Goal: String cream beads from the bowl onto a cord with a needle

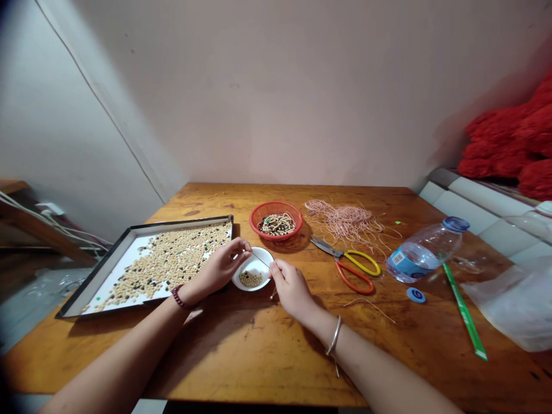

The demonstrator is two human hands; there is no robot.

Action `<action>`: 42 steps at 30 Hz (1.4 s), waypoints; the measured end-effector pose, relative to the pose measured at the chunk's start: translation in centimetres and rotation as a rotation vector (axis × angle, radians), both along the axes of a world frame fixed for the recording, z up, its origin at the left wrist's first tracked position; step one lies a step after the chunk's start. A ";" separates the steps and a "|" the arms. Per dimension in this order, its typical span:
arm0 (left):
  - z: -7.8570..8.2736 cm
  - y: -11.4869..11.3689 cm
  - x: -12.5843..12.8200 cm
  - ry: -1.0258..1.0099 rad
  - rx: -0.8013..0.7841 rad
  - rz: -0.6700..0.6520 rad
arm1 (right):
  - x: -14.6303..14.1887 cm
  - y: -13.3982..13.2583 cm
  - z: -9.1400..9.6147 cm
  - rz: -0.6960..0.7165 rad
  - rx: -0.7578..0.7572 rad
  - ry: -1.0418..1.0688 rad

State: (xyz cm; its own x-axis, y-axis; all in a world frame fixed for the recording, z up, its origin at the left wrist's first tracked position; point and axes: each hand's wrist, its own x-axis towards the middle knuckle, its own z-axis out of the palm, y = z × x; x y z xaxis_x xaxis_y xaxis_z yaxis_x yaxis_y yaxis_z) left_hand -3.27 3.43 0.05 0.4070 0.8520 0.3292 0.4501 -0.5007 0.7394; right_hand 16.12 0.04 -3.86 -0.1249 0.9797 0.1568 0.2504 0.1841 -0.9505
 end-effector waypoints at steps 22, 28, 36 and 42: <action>-0.1 -1.8 1.0 0.547 0.490 -0.033 | 0.1 -0.6 0.0 0.047 0.079 -0.187; 0.1 -2.2 1.1 0.568 0.551 -0.007 | 0.0 -0.8 0.0 0.040 0.097 -0.200; -0.3 -2.2 1.4 0.620 0.573 -0.046 | 0.0 -0.5 0.3 0.029 0.032 -0.206; -0.1 -2.6 1.6 0.611 0.549 -0.049 | 0.1 -0.2 0.1 0.002 0.017 -0.176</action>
State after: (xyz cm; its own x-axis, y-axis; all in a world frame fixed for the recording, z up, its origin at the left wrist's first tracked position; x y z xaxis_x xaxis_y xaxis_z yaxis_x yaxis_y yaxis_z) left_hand -1.68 0.83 -0.06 0.6822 0.6105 0.4023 0.6617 -0.7496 0.0154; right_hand 16.24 -0.19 -3.80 -0.1540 0.9767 0.1494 0.4121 0.2009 -0.8887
